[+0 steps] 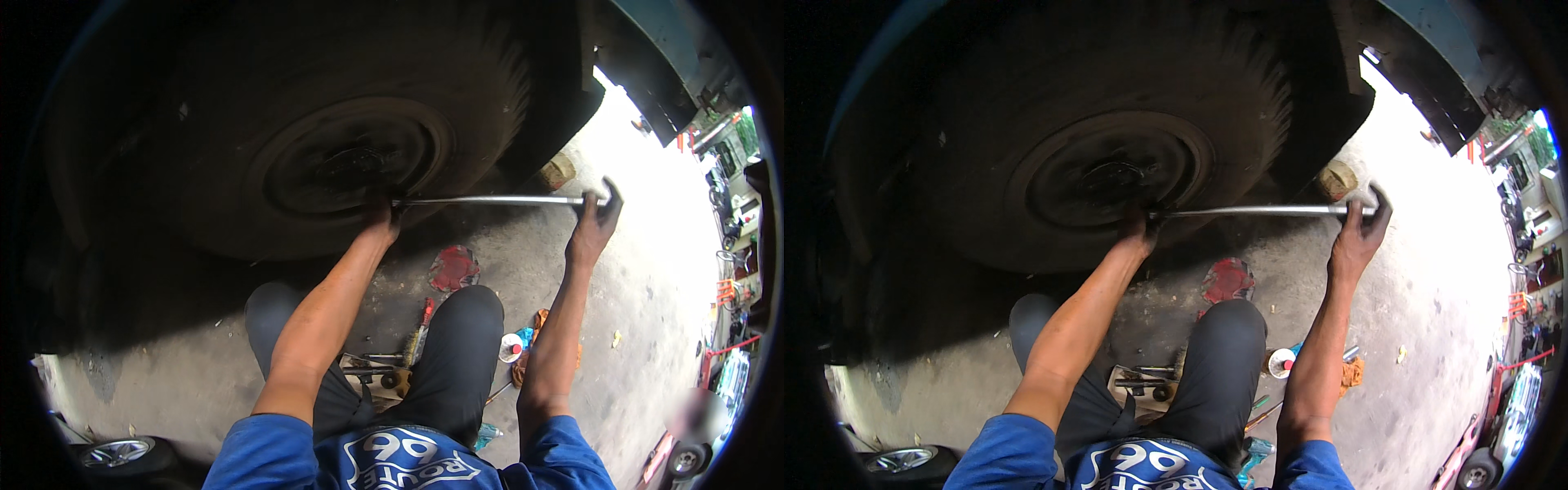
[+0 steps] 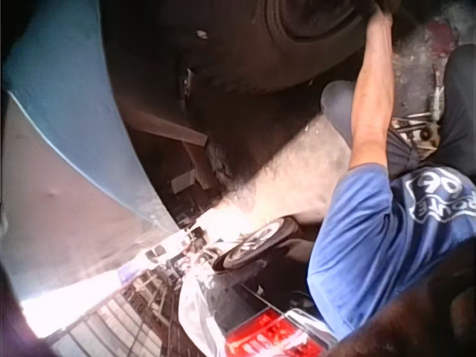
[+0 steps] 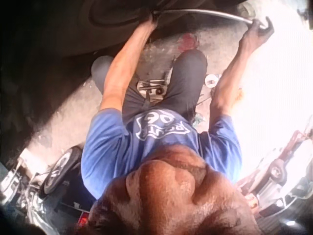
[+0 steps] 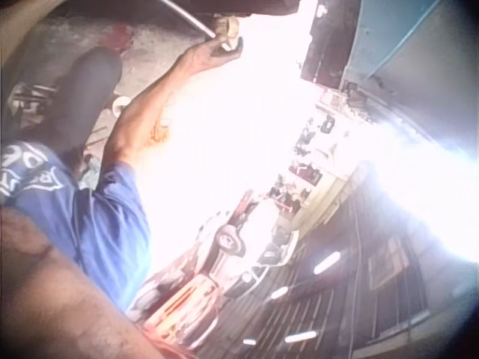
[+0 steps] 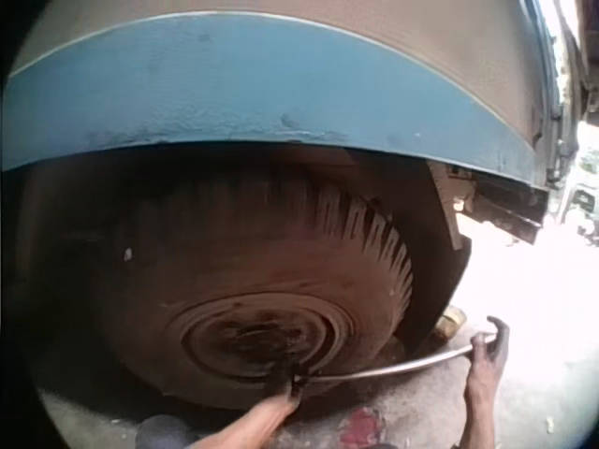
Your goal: The person kneels beside a car and uses a lug wrench to loosen and remove the lug nuts from a wheel. After removing the nuts, the person stands up and walks away carrying a container and a pan.
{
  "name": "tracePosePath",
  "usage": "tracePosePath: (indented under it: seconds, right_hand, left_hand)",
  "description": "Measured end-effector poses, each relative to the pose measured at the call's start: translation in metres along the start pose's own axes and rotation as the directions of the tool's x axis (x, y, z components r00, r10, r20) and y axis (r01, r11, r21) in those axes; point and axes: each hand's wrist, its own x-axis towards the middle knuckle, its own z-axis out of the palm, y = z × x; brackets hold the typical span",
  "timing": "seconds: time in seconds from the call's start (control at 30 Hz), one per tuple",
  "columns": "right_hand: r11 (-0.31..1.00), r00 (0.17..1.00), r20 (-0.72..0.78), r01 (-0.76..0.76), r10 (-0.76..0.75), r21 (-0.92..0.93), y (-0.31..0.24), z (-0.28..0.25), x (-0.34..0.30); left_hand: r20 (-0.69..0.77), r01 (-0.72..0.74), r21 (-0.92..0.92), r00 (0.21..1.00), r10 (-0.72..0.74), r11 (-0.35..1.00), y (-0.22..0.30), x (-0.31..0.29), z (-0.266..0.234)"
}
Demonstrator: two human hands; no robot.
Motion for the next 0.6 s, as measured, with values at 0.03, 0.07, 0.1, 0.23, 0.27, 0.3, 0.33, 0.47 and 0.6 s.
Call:
tracePosePath:
  seconds: [0.03,0.07,0.1,0.23,0.27,0.3,0.33,0.47,0.6]
  right_hand:
    - [0.98,0.985,0.017,0.17,-0.17,-0.1,-0.035,0.007,0.001]
    - [0.948,0.953,0.019,0.303,-0.303,-0.097,-0.066,0.019,0.003]
    - [0.926,0.926,0.042,0.378,-0.376,-0.03,-0.092,0.03,0.0]
    - [0.779,0.779,0.181,0.517,-0.6,0.355,-0.163,0.087,-0.01]
    - [0.686,0.709,0.147,0.576,-0.69,0.444,-0.174,0.105,-0.013]
    - [0.642,0.606,0.24,0.632,-0.758,0.435,-0.188,0.113,-0.021]
    - [0.59,0.541,0.245,0.682,-0.804,0.431,-0.2,0.128,-0.028]
    - [0.376,0.265,0.29,0.806,-0.92,0.457,-0.242,0.173,-0.079]
    - [0.225,0.123,0.259,0.883,-0.958,0.411,-0.245,0.183,-0.092]
  left_hand:
    - [0.021,0.011,-0.033,1.0,-0.01,0.999,0.003,0.003,-0.002]
    - [0.055,0.017,-0.07,0.998,-0.013,0.997,0.005,0.006,-0.003]
    - [0.074,0.019,-0.067,0.997,-0.014,0.998,0.006,0.008,-0.005]
    - [0.102,0.023,-0.142,0.995,-0.008,0.99,0.003,0.015,-0.008]
    - [0.145,0.03,-0.184,0.989,-0.003,0.982,0.001,0.017,-0.008]
    - [0.157,0.013,-0.188,0.988,0.017,0.982,0.001,0.02,-0.009]
    - [0.23,0.006,-0.201,0.972,0.041,0.98,-0.001,0.022,-0.009]
    - [0.358,-0.008,-0.238,0.929,0.095,0.971,-0.003,0.025,-0.013]
    - [0.237,0.009,-0.201,0.971,0.04,0.98,0.002,0.014,-0.011]
